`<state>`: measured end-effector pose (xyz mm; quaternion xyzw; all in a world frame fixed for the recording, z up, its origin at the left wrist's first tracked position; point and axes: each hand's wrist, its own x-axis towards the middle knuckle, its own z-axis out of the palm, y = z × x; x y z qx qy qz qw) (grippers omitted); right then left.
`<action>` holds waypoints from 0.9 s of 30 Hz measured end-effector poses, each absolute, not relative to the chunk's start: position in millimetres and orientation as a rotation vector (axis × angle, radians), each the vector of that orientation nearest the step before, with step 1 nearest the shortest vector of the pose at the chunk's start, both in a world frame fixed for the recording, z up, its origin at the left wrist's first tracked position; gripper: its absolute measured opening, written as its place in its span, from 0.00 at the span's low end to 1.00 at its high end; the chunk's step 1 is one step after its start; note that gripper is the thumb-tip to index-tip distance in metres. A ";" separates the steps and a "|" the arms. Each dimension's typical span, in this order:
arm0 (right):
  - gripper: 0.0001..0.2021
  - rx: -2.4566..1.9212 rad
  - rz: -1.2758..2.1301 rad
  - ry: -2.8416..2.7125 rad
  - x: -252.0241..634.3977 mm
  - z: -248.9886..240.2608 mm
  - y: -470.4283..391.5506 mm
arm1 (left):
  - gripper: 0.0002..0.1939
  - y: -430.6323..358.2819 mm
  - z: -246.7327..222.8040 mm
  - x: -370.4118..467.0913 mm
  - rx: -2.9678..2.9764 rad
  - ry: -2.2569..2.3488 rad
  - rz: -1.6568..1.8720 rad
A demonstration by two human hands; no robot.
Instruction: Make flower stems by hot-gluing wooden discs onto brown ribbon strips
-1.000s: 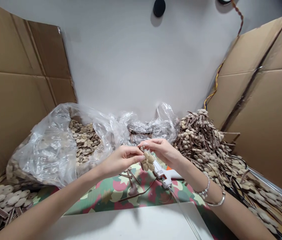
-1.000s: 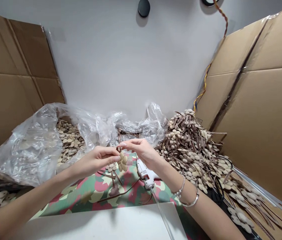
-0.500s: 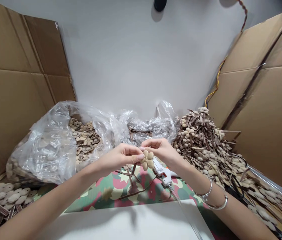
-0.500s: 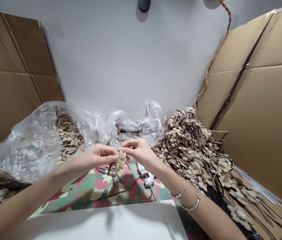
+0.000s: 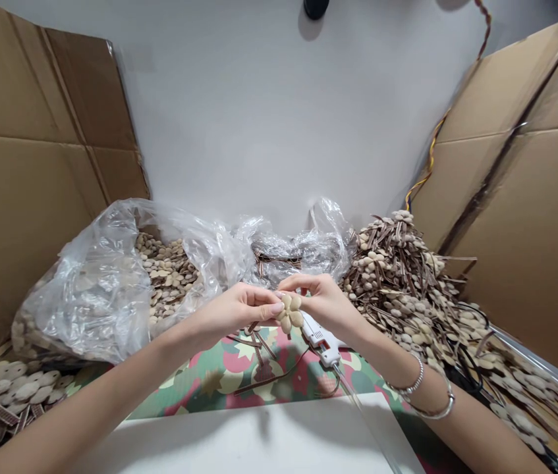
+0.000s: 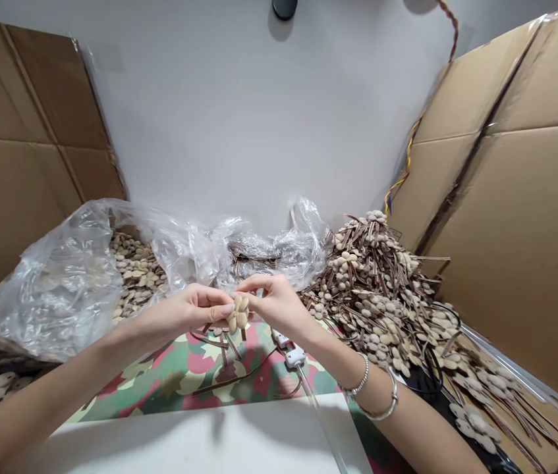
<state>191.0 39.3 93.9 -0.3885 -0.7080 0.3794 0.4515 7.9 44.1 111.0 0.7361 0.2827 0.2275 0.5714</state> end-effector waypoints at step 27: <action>0.07 -0.997 1.281 -1.474 193.2 89.5 44.9 | 0.16 39.8 96.9 13.5 1.956 0.732 0.529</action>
